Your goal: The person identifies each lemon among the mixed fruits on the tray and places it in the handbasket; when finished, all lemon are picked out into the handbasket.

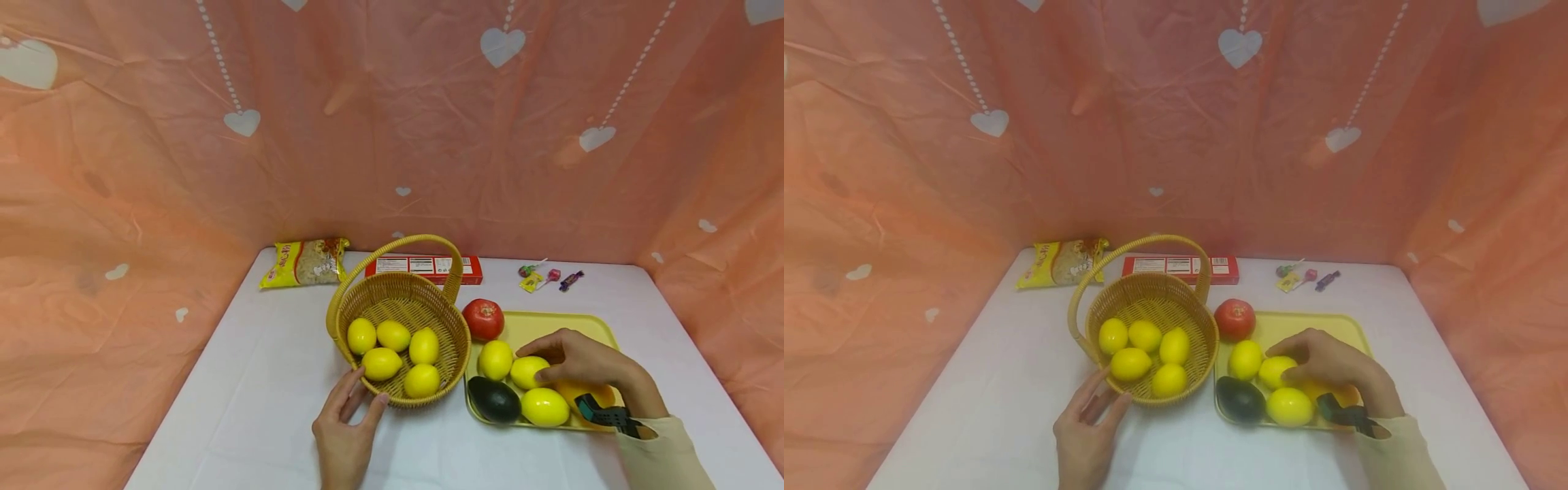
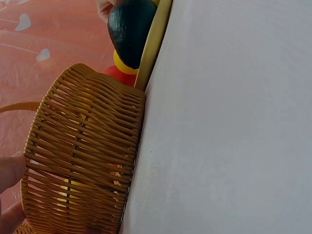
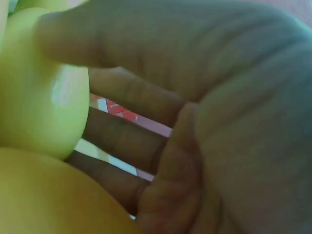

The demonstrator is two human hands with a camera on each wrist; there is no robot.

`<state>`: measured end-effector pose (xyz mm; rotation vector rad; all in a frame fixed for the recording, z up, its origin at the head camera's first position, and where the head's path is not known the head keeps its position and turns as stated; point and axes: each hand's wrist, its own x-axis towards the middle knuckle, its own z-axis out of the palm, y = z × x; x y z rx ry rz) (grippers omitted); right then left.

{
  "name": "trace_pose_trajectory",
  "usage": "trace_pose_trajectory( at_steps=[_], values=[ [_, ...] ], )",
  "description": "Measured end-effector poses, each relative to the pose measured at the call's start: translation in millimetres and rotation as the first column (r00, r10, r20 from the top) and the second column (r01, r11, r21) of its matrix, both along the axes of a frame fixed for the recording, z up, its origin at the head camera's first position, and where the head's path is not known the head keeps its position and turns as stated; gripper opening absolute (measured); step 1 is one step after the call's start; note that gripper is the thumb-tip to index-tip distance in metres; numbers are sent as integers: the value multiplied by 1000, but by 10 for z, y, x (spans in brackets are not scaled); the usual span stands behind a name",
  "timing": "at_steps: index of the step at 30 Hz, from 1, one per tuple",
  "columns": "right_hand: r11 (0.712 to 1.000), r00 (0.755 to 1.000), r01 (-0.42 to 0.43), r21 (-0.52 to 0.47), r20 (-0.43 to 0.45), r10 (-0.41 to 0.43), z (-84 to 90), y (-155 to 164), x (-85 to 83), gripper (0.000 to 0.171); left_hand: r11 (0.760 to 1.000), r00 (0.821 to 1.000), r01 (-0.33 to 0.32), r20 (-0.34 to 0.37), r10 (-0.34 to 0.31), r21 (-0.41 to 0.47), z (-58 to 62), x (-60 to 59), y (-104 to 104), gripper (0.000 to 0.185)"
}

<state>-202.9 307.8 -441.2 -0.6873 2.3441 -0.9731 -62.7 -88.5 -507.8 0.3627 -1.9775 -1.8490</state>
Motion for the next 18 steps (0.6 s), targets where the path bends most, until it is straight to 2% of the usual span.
trace_pose_trajectory(
  at_steps=[5,13,18],
  values=[
    [1000,1000,-19,-12,-7,19,7,23,7,44,1000,1000,3,-2,-3,6,-3,0,2,57],
    [996,984,76,-42,-158,-82,149,61,41,39,1000,1000,14,-20,-14,-2,-9,-10,-7,57],
    [985,983,106,-137,-135,-124,303,-45,76,40,1000,1000,18,-21,-18,-7,-4,-6,-10,57]
  ],
)
